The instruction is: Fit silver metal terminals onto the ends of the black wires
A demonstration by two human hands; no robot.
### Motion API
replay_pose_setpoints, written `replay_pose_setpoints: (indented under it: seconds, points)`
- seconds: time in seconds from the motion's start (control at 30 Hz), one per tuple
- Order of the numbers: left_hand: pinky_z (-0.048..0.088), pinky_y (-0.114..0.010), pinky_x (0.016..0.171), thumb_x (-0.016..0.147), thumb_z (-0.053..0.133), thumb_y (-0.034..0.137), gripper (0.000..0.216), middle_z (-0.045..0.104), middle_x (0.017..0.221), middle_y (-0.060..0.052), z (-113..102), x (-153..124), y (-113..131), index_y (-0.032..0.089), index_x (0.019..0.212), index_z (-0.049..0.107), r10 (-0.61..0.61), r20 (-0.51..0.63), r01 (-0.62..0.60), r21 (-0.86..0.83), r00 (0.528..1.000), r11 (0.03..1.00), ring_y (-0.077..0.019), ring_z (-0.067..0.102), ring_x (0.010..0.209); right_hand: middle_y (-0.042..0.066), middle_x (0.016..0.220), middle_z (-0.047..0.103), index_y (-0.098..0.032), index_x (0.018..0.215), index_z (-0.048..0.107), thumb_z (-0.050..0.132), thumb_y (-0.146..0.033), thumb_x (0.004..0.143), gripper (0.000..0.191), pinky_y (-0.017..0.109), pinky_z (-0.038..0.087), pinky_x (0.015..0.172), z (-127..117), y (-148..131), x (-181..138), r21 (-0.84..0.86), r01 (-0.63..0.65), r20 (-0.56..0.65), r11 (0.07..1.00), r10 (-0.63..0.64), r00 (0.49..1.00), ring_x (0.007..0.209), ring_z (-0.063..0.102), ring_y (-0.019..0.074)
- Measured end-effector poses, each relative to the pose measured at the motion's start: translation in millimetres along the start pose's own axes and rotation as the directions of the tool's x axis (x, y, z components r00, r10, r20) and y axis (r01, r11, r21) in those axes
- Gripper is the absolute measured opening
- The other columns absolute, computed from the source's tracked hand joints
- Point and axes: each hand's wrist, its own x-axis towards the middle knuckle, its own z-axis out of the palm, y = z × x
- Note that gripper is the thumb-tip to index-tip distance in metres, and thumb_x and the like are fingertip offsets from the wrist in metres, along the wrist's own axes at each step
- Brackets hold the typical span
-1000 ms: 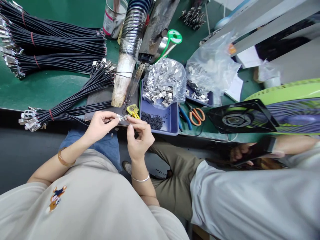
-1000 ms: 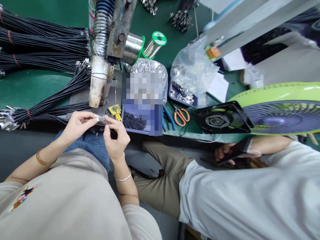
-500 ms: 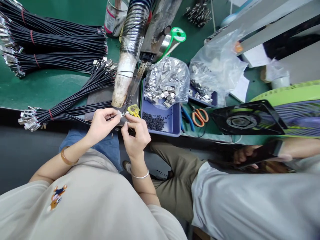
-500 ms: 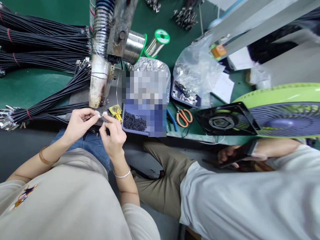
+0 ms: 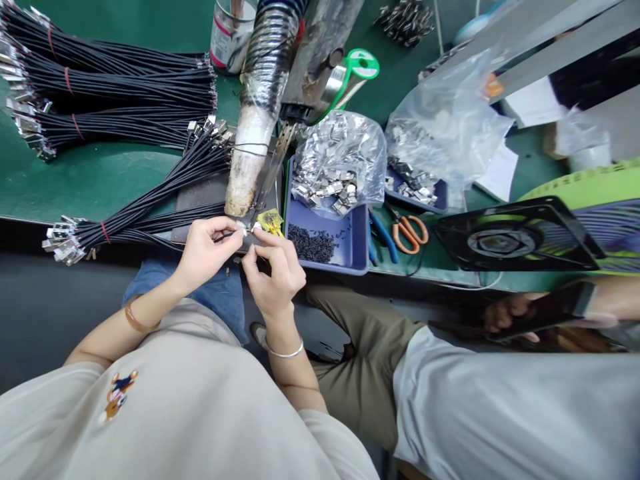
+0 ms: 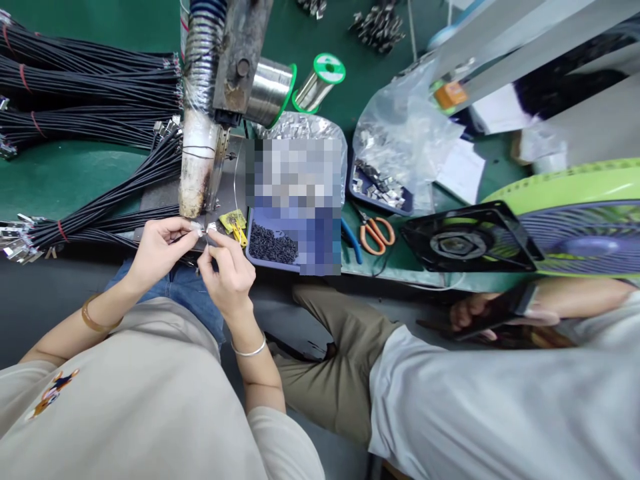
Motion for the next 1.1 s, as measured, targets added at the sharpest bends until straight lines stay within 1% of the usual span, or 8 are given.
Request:
replay_pose_setpoints:
  seconds: [0.23,0.37,0.47,0.57,0.63,0.77,0.93,1.1]
  points:
    - [0.053,-0.022,0.064,0.070,0.073,0.029,0.017,0.072,0.072,-0.004,-1,-1,-2,0.012,0.072,0.073,-0.021,0.020,0.021,0.011,1.000,1.000,-0.0131,0.064,0.066,0.004,0.094,0.079,-0.025,0.084,0.058,0.064,-0.008,0.087,0.019,0.024,0.062,0.072,-2,-1,0,-0.028,0.025,0.010,0.999,-0.025,1.000,0.080,0.076,0.0142]
    - [0.053,-0.021,0.064,0.072,0.071,0.027,0.015,0.071,0.073,-0.004,-2,-6,1,0.012,0.073,0.072,0.003,0.054,-0.006,0.045,0.999,0.999,-0.0131,0.064,0.067,0.003,0.092,0.079,-0.024,0.086,0.061,0.066,-0.010,0.087,0.015,0.025,0.062,0.072,-6,-2,2,0.000,-0.015,-0.014,1.000,0.015,1.000,0.080,0.077,0.0149]
    - [0.051,-0.018,0.060,0.075,0.068,0.026,0.013,0.069,0.074,-0.003,-3,-10,4,0.013,0.073,0.072,0.044,0.078,-0.053,0.112,0.996,0.992,-0.0112,0.062,0.065,0.005,0.096,0.079,-0.022,0.084,0.063,0.067,-0.013,0.088,0.011,0.024,0.063,0.068,-9,-2,5,0.107,-0.183,0.017,0.977,0.182,0.983,0.083,0.077,0.0153]
    - [0.050,-0.016,0.056,0.077,0.068,0.026,0.013,0.068,0.077,-0.004,-2,-12,4,0.014,0.074,0.072,0.077,0.063,-0.085,0.135,0.995,0.987,-0.0108,0.062,0.065,0.005,0.097,0.078,-0.020,0.081,0.063,0.065,-0.017,0.090,0.009,0.023,0.063,0.065,-11,-3,7,0.242,-0.405,0.161,0.882,0.375,0.913,0.079,0.076,0.0145]
    - [0.050,-0.017,0.057,0.076,0.068,0.027,0.014,0.068,0.078,-0.004,-1,-12,2,0.014,0.074,0.072,0.076,0.037,-0.080,0.119,0.996,0.990,-0.0117,0.063,0.068,0.005,0.096,0.078,-0.020,0.080,0.063,0.064,-0.019,0.089,0.010,0.025,0.064,0.067,-12,-4,8,0.266,-0.463,0.208,0.845,0.419,0.884,0.080,0.076,0.0149]
    - [0.052,-0.018,0.060,0.074,0.068,0.030,0.016,0.070,0.077,-0.004,2,-9,-1,0.014,0.073,0.073,0.071,-0.024,-0.069,0.078,0.997,0.995,-0.0129,0.065,0.070,0.006,0.097,0.077,-0.021,0.078,0.061,0.064,-0.017,0.088,0.011,0.028,0.064,0.071,-12,-5,9,0.204,-0.372,0.173,0.906,0.340,0.924,0.088,0.075,0.0174]
    - [0.050,-0.019,0.057,0.073,0.067,0.027,0.015,0.071,0.075,-0.004,3,-5,-1,0.013,0.073,0.073,0.079,-0.029,-0.076,0.107,0.996,0.991,-0.0114,0.061,0.064,0.005,0.097,0.077,-0.022,0.080,0.060,0.063,-0.014,0.089,0.013,0.031,0.063,0.079,-10,-4,9,0.152,-0.282,0.142,0.947,0.261,0.955,0.092,0.075,0.0183]
    - [0.049,-0.018,0.056,0.074,0.068,0.028,0.016,0.070,0.075,-0.004,4,-5,1,0.013,0.074,0.074,0.095,-0.047,-0.089,0.112,0.994,0.990,-0.0106,0.061,0.064,0.006,0.099,0.077,-0.022,0.081,0.061,0.064,-0.014,0.089,0.012,0.028,0.063,0.071,-9,-4,12,0.127,-0.258,0.127,0.958,0.243,0.962,0.091,0.075,0.0179]
